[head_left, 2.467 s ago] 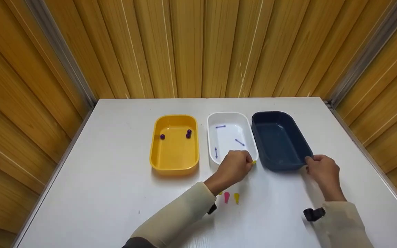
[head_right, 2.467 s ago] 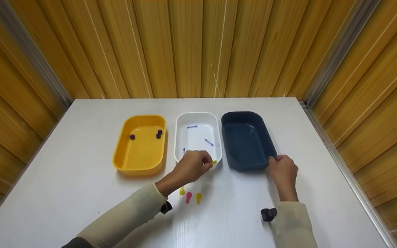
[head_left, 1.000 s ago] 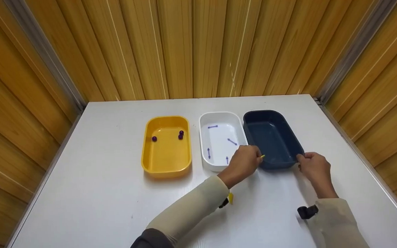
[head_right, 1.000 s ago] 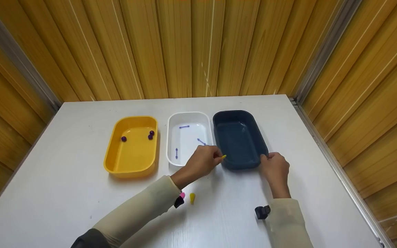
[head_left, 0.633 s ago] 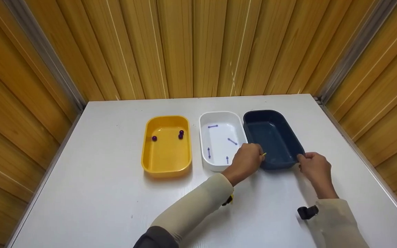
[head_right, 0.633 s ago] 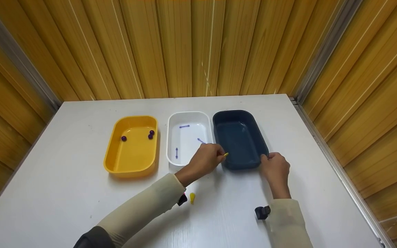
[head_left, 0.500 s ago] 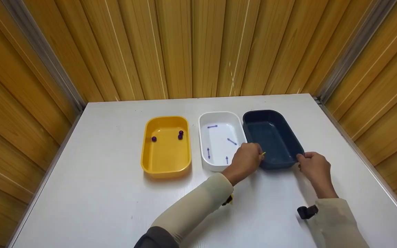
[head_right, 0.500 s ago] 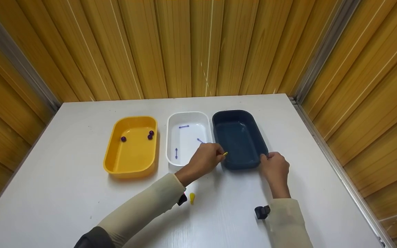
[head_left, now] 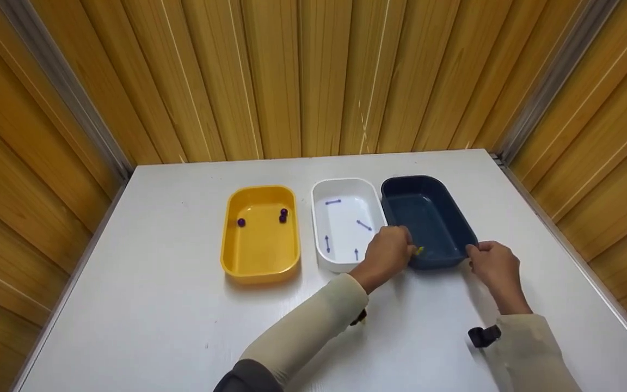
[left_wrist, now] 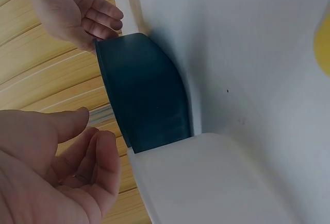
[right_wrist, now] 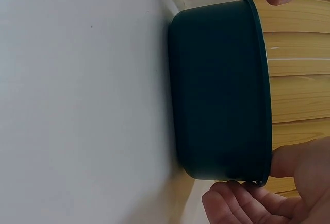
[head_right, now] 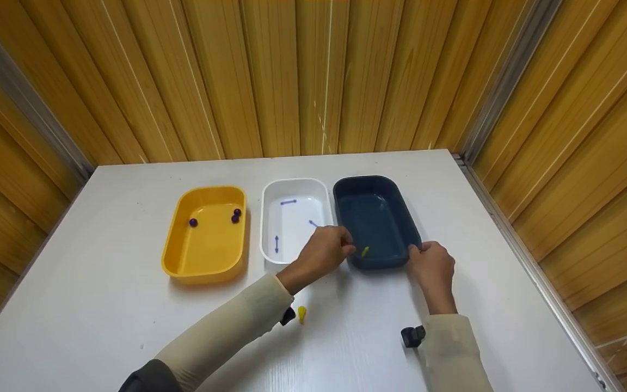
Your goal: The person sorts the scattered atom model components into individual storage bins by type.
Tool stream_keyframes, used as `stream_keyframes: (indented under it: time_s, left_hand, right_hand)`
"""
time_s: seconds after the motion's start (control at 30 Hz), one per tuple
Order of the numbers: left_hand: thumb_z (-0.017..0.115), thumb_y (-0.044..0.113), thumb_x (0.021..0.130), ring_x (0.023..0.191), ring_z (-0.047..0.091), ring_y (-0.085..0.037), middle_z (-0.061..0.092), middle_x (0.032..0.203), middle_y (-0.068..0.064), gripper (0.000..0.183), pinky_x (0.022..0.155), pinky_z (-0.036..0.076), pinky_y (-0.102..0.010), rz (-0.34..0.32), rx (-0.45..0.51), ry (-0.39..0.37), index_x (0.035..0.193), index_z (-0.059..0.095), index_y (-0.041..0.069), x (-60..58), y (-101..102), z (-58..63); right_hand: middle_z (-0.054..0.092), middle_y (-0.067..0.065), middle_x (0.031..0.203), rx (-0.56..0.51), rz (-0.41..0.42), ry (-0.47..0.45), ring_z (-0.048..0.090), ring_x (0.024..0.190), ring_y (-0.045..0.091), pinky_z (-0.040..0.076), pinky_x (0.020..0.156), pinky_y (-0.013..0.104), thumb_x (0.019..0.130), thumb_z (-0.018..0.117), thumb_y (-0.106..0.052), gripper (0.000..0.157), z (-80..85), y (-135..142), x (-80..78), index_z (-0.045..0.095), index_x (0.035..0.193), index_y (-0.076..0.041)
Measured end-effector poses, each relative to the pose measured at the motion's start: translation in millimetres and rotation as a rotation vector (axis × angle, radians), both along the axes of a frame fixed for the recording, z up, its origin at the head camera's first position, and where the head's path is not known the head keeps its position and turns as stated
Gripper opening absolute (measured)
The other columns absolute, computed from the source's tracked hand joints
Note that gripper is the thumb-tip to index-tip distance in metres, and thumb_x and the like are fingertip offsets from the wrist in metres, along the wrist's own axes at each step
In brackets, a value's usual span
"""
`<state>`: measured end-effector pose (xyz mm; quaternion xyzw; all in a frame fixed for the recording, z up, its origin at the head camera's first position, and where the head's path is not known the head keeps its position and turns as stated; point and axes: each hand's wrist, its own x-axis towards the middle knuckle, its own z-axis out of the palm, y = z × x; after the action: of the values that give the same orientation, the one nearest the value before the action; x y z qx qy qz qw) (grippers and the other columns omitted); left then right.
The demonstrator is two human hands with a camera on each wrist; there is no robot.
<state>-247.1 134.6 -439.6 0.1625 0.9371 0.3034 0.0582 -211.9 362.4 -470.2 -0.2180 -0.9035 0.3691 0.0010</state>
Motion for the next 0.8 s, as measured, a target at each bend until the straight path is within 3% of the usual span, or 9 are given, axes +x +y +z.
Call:
stream_keyframes:
  time_s: [0.23,0.57,0.8]
  left_hand:
    - [0.070,0.021,0.096,0.084,0.061,-0.006,0.072,0.099,0.004,0.012,0.074,0.055,-0.023,0.013,0.031,-0.042,0.105,0.074,0.015,1.9,-11.8,0.9]
    - [0.071,0.020,0.095,0.093,0.069,-0.008,0.077,0.104,0.003,0.014,0.080,0.057,-0.023,-0.025,0.005,0.022,0.106,0.078,0.013,7.5,-36.0,-5.3]
    - [0.071,0.019,0.095,0.092,0.067,-0.009,0.078,0.106,0.001,0.018,0.083,0.057,-0.022,-0.038,0.031,0.029,0.109,0.078,0.011,16.1,-53.6,-1.5]
  right_hand:
    - [0.073,0.022,0.106,-0.023,-0.006,-0.007,0.068,0.086,0.021,0.050,0.065,0.026,0.103,0.050,-0.034,0.052,-1.1,0.1,-1.1,0.058,0.131,0.009]
    - [0.076,0.020,0.100,-0.001,-0.001,-0.006,0.070,0.082,0.018,0.050,0.064,0.025,0.102,0.052,-0.033,0.051,-2.7,-0.8,1.0,0.058,0.129,0.010]
    - [0.075,0.023,0.104,0.000,-0.005,-0.008,0.070,0.086,0.022,0.049,0.064,0.026,0.103,0.051,-0.033,0.051,-0.7,-1.4,0.2,0.058,0.130,0.010]
